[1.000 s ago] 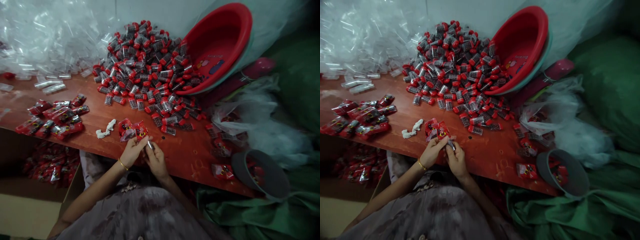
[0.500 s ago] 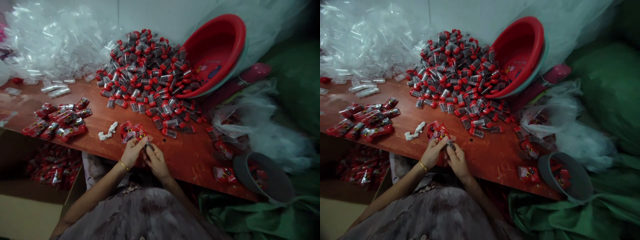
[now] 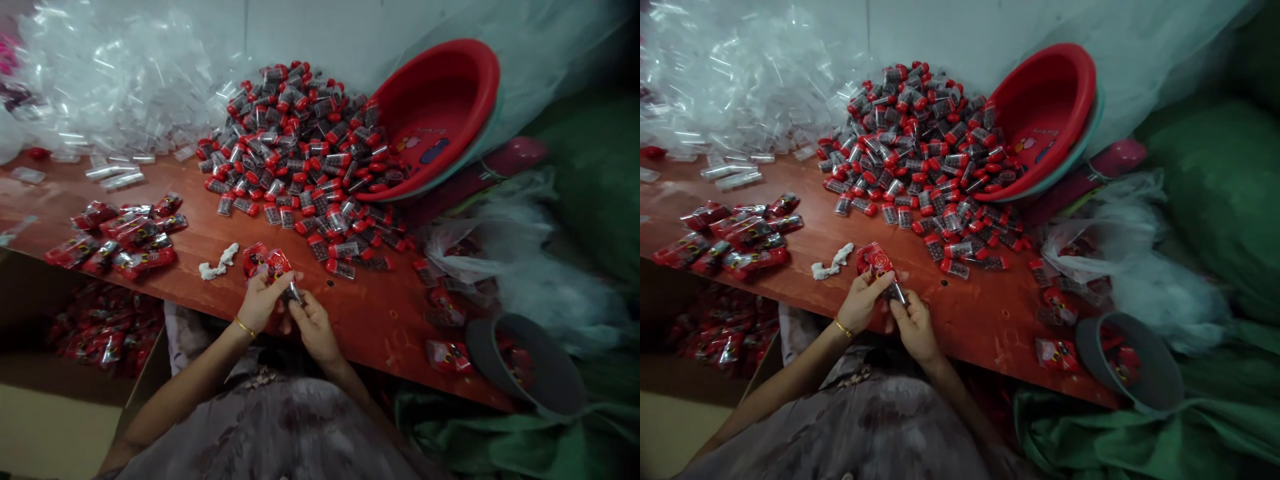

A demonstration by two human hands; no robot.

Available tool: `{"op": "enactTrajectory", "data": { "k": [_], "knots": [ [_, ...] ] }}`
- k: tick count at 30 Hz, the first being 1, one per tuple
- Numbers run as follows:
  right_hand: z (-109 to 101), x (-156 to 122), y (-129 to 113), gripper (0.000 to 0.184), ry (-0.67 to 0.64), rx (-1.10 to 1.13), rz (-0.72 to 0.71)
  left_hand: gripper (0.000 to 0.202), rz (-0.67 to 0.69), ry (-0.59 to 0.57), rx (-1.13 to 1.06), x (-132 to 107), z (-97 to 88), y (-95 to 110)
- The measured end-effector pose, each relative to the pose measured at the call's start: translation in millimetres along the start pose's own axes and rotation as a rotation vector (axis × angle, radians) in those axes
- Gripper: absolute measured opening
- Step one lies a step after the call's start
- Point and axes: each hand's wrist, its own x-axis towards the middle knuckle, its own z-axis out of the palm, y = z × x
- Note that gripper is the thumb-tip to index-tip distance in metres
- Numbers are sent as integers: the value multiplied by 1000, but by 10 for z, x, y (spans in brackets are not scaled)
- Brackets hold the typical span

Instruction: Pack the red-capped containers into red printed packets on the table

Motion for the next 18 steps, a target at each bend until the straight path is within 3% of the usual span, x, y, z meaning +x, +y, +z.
{"op": "enactTrajectory", "data": {
  "k": [6,10,13,18],
  "knots": [
    [-55,-68,71,30,104,-155,-62,44,-88,-89,17,-54,47,-163],
    [-74,22,91,30,114,-155,-23,47,-187,-134,-65,-86,-16,-244],
    [-41,122,100,35,129,-126,-20,42,-167,-119,-118,-85,-68,-230],
    [45,211,118,40,185,-276,-213,38,-173,-67,-141,-133,-135,-105]
  ]
}}
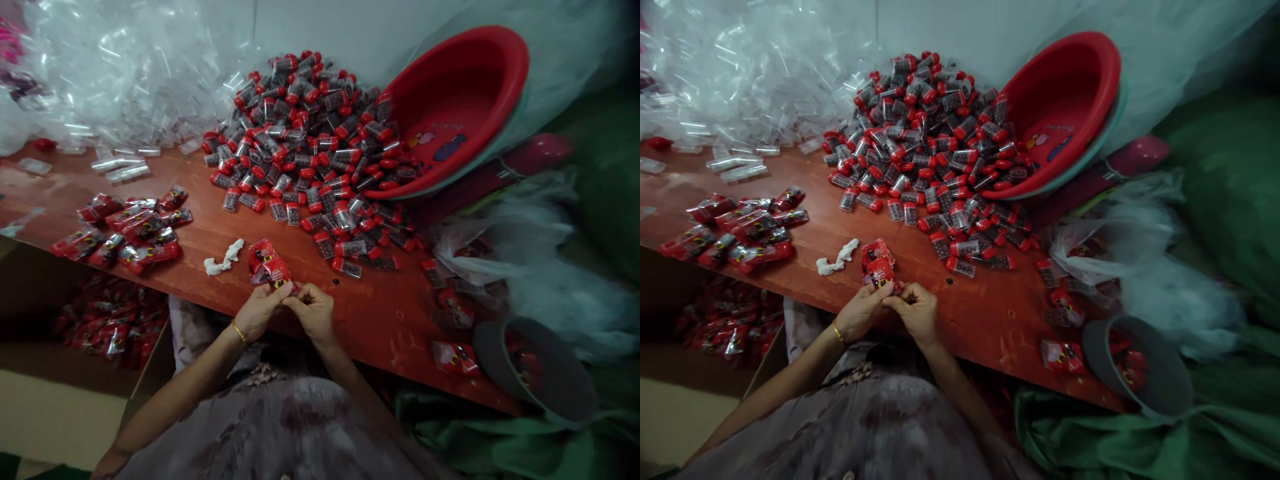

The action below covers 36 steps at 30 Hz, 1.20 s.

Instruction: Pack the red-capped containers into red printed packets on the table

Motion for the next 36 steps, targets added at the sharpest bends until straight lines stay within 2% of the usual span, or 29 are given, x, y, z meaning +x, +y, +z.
{"op": "enactTrajectory", "data": {
  "k": [2,4,7,9,11,13,17,19,22,24,26,28,31,34,36],
  "knots": [
    [-69,37,27,34,3,-146,-73,32,-5,61,7,-36,-128,165],
    [-244,106,77,24,53,-368,-126,27,18,200,-57,-53,-383,436],
    [-611,249,194,30,233,-790,-218,30,243,543,-218,-50,-908,931],
    [-803,328,291,39,272,-1016,-257,41,479,706,-241,-54,-1188,1170],
    [-891,365,386,43,252,-1147,-269,45,506,715,-157,-51,-1296,1237],
    [-888,359,461,43,219,-1197,-279,44,483,710,74,-12,-1241,1135],
    [-829,307,519,42,199,-1181,-331,38,573,748,862,146,-1046,758],
    [-832,299,517,41,198,-1165,-347,27,568,714,1183,196,-1052,653],
    [-850,312,509,41,189,-1140,-342,17,505,649,1577,200,-1099,631],
    [-852,325,509,40,190,-1127,-329,24,533,657,1660,188,-1048,651],
    [-843,333,508,39,197,-1123,-316,32,613,649,1668,203,-908,655],
    [-828,331,498,39,204,-1128,-296,37,652,547,1693,261,-733,632],
    [-807,316,454,39,210,-1130,-257,35,579,373,1792,399,-550,558],
    [-793,315,409,39,205,-1108,-228,28,491,348,1831,539,-540,473],
    [-797,330,401,39,206,-1094,-212,25,516,372,1832,617,-594,426]
  ]
}}
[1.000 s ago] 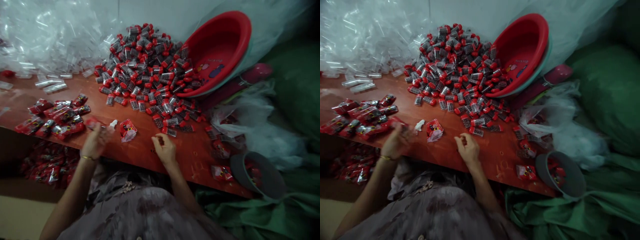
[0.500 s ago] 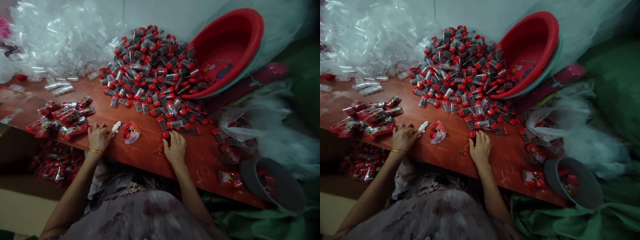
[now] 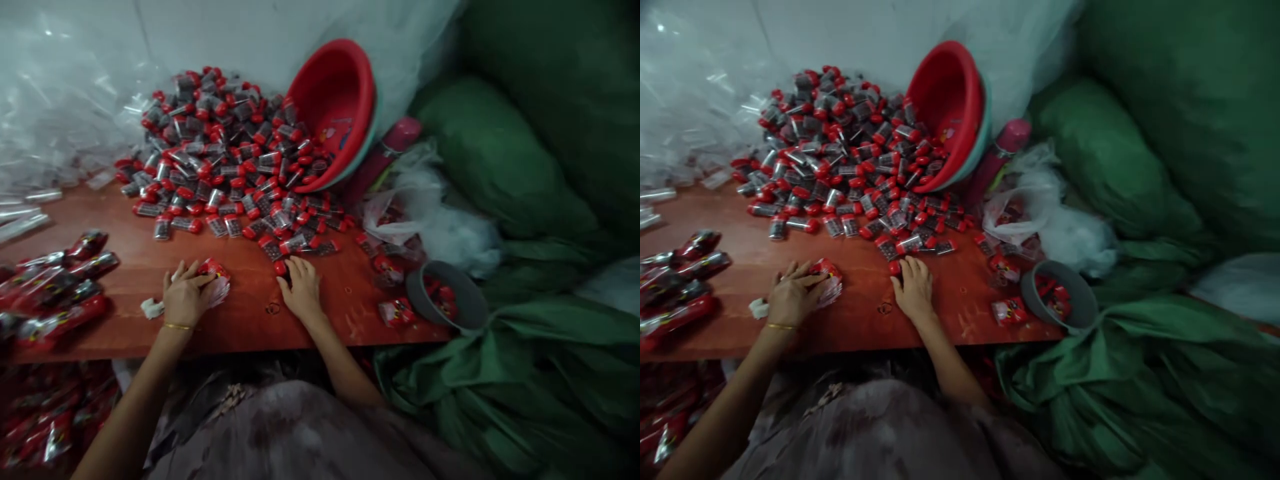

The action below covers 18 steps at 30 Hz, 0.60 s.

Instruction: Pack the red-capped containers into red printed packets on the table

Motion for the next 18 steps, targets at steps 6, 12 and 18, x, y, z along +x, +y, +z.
{"op": "enactTrajectory", "data": {
  "k": [6,12,18],
  "knots": [
    [-70,-16,-4,33,79,39,37,25,14,150,-55,8,82,-4],
    [-232,-86,-587,30,-25,643,41,24,162,413,-125,-173,-132,368],
    [-59,1,-1003,35,-160,1167,246,19,168,422,-387,-341,-207,631]
  ]
}}
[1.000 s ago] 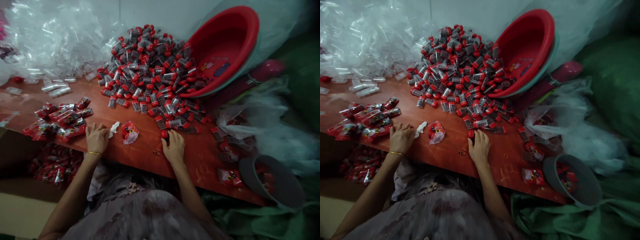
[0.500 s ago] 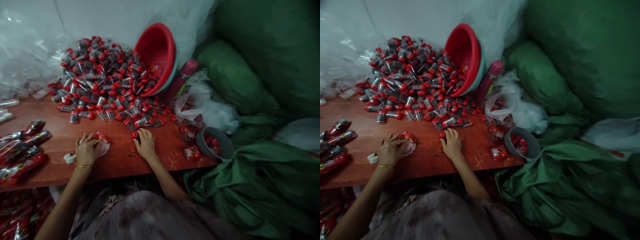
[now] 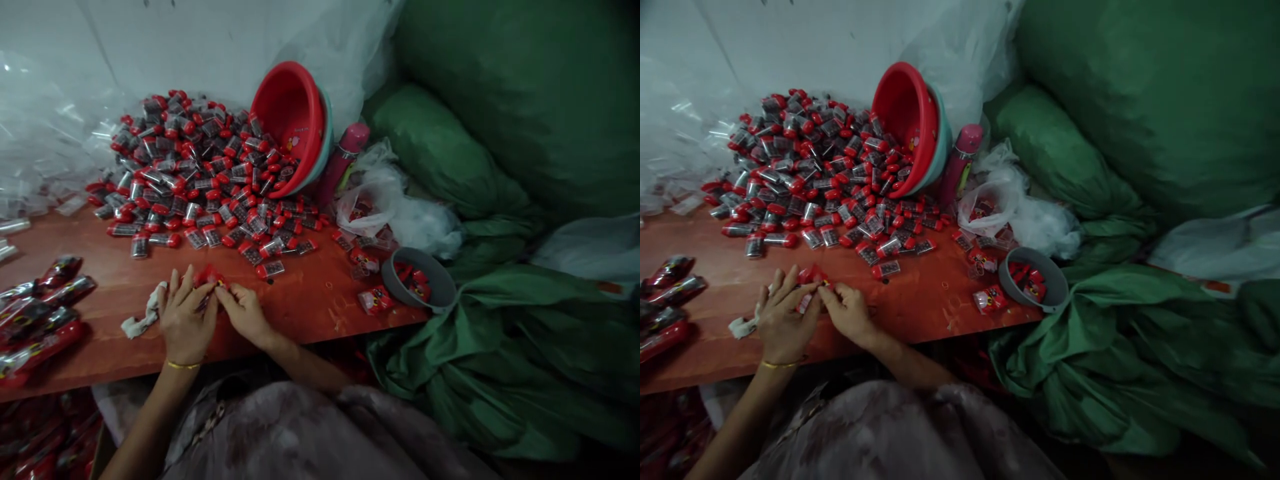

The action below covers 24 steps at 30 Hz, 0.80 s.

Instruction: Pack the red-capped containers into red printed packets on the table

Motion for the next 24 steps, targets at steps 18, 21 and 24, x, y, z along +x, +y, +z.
{"op": "enactTrajectory", "data": {
  "k": [18,21,24],
  "knots": [
    [-606,92,29,31,-20,-712,-374,43,-1236,-60,-1187,-2,138,197],
    [-991,262,53,30,54,-948,-249,45,-1209,-91,-1159,51,104,164],
    [-1232,329,143,36,17,-1213,-68,48,-1204,-178,-1143,64,105,189]
  ]
}}
